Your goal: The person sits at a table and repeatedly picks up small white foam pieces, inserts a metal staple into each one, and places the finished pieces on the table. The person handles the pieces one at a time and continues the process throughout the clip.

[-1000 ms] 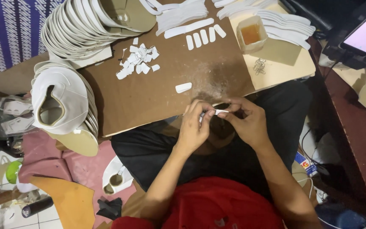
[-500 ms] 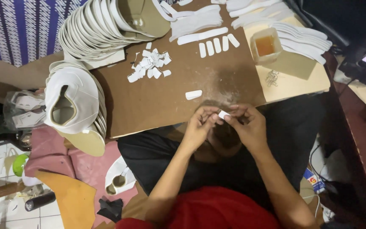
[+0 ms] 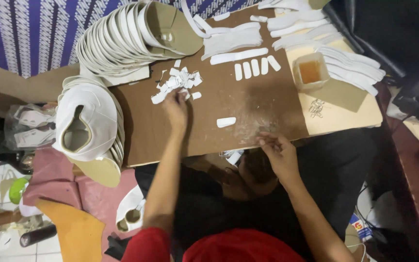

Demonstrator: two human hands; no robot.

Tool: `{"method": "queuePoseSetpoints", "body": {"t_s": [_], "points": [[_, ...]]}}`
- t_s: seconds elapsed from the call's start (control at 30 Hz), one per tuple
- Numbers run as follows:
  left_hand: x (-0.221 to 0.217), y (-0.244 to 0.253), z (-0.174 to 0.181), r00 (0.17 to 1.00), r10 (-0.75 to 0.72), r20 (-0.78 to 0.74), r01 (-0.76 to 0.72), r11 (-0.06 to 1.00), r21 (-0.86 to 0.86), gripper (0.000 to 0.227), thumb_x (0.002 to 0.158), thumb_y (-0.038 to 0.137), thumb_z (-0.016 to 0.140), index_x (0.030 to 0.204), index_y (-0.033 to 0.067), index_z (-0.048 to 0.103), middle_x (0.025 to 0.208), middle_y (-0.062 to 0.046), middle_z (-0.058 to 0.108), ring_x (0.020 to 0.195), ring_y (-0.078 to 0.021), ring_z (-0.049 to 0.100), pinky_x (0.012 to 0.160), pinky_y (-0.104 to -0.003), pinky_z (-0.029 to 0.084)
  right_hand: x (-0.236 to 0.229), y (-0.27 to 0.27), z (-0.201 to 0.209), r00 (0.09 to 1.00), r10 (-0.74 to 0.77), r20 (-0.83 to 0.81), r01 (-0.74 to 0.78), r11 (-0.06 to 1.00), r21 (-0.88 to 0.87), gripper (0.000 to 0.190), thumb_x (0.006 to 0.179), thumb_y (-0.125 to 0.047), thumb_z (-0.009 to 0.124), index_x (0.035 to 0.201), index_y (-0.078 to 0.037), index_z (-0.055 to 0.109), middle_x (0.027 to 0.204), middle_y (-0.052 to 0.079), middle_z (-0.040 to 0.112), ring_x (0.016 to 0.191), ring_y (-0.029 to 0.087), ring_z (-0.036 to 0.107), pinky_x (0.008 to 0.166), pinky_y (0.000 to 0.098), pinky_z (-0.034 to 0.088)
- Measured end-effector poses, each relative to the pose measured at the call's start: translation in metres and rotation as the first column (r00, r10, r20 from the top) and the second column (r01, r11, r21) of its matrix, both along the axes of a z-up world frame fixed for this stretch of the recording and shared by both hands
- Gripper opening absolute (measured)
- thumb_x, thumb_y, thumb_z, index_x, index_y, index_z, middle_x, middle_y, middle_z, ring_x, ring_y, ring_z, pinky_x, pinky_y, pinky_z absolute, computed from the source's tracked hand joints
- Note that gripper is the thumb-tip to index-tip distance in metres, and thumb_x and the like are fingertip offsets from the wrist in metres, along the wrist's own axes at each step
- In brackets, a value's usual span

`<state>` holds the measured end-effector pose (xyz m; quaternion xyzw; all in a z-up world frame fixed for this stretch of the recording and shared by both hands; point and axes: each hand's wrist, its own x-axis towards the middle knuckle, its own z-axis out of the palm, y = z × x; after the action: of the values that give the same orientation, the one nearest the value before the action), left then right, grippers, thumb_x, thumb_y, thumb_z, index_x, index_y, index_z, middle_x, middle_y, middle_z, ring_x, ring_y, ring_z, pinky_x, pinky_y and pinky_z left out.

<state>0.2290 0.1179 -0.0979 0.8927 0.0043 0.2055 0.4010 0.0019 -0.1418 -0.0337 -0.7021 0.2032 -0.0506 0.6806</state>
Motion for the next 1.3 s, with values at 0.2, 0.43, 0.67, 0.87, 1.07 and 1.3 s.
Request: {"method": "queuePoseSetpoints", "body": {"t_s": [0.2,0.43,0.67,0.87,1.07,1.3], "points": [[0.009,0.011,0.002,0.997,0.078,0.010,-0.075,0.895,0.439,0.025,0.092,0.022,0.076,0.105,0.0091,0.059,0.091,-0.014,0.070,0.090,-0.0374,0.072,0.081,-0.046,0.055,0.001,-0.014,0.000,0.995,-0.069,-0.076,0.070,0.997,0.016,0.033,0.094,-0.019,0.076,0.119,0.001,0.070,0.108,0.022,0.073,0.100,0.029,0.071,0.093,0.0438,0.056],[0.041,-0.083,-0.001,0.971,-0.160,0.180,0.092,0.937,0.337,0.014,0.102,0.026,0.061,0.105,0.0158,0.069,0.092,-0.011,0.064,0.089,-0.0375,0.068,0.079,-0.046,0.056,-0.001,-0.019,0.005,0.990,-0.069,-0.124,0.071,0.997,0.008,0.036,0.098,-0.020,0.071,0.123,0.004,0.067,0.114,0.027,0.068,0.105,0.034,0.068,0.095,0.0479,0.054],[0.093,-0.146,-0.045,0.905,-0.302,-0.299,0.402,0.836,0.374,0.028,0.099,0.034,0.064,0.126,0.0276,0.070,0.112,-0.006,0.057,0.104,-0.0296,0.070,0.087,-0.041,0.061,-0.017,-0.041,-0.015,0.992,-0.102,-0.076,0.107,0.992,0.072,0.026,0.098,-0.015,0.070,0.118,0.002,0.072,0.107,0.024,0.072,0.098,0.030,0.071,0.092,0.0427,0.057],[0.069,-0.145,-0.004,0.903,-0.332,-0.274,0.394,0.895,0.212,0.012,0.096,0.020,0.069,0.103,0.0135,0.063,0.105,-0.009,0.060,0.103,-0.0341,0.070,0.086,-0.045,0.058,-0.019,-0.043,-0.013,0.992,-0.086,-0.087,0.093,0.992,0.079,0.025,0.098,-0.014,0.069,0.117,0.001,0.072,0.105,0.024,0.073,0.093,0.029,0.070,0.088,0.0422,0.056],[0.008,-0.130,0.049,0.857,-0.395,-0.331,0.404,0.914,-0.046,0.023,0.088,0.028,0.076,0.104,0.0147,0.067,0.092,-0.012,0.071,0.094,-0.0341,0.072,0.080,-0.046,0.056,-0.004,-0.046,0.004,0.987,-0.141,-0.070,0.144,0.988,0.045,0.033,0.098,-0.020,0.070,0.121,0.003,0.068,0.110,0.025,0.071,0.099,0.030,0.068,0.091,0.0432,0.054],[-0.133,-0.178,0.047,0.467,-0.811,-0.352,0.387,0.545,-0.744,0.022,0.086,0.022,0.081,0.104,0.0103,0.075,0.089,-0.004,0.075,0.077,-0.0080,0.065,0.070,-0.023,0.055,0.012,-0.055,-0.014,0.984,-0.126,0.125,0.138,0.986,-0.094,0.024,0.088,-0.004,0.080,0.112,-0.002,0.077,0.086,0.015,0.074,0.076,0.018,0.070,0.070,0.0340,0.058]]}}
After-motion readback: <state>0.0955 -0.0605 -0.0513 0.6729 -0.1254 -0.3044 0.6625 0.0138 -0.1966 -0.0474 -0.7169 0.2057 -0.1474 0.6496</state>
